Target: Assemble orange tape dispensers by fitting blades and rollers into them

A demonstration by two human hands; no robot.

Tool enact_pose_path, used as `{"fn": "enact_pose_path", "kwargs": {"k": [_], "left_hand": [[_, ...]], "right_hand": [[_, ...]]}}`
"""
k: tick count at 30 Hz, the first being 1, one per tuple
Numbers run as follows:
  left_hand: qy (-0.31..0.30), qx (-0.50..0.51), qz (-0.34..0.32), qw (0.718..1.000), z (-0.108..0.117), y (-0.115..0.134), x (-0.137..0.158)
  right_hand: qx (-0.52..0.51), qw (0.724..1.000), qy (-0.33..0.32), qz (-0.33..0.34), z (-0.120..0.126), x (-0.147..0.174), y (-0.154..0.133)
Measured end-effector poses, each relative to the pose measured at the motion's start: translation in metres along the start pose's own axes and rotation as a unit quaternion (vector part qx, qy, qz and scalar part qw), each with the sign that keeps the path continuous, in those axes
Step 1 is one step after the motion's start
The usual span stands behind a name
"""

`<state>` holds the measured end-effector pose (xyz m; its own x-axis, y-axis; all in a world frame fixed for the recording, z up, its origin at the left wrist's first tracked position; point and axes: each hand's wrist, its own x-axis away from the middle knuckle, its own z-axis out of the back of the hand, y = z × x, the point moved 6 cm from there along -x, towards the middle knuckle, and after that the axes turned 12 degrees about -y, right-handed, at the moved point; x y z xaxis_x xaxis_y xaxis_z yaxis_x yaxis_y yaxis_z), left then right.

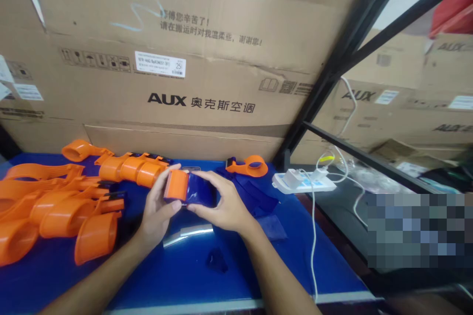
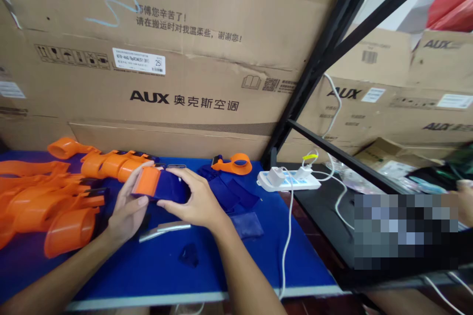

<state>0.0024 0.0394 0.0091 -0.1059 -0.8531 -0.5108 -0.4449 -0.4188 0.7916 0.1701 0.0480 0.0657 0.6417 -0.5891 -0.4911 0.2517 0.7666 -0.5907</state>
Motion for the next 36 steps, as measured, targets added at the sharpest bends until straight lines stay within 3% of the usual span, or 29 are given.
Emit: {"fn": "enact_pose_path", "kwargs": {"k": [3, 9, 31, 36], "left_hand": [[-0.007, -0.081, -0.042, 0.996, -0.001, 0.006, -0.002], [0.035, -0.236, -0.04, 0.97, -0.001, 0.016, -0.002], [0.052, -0.179, -0.03, 0.982, 0.007, 0.011, -0.003], [0.016, -0.117, -0.029, 0.993, 0.007, 0.004, -0.004]], "right_hand": [[0.108, 0.992, 0.023, 0.054, -0.002, 0.002, -0.006], [0.233, 0.967, 0.048, 0.09, -0.006, 0.007, -0.008], [0.245, 0.964, 0.047, 0.088, -0.01, 0.006, -0.007], [0.183, 0.978, 0.085, 0.056, -0.002, 0.007, -0.011]]}}
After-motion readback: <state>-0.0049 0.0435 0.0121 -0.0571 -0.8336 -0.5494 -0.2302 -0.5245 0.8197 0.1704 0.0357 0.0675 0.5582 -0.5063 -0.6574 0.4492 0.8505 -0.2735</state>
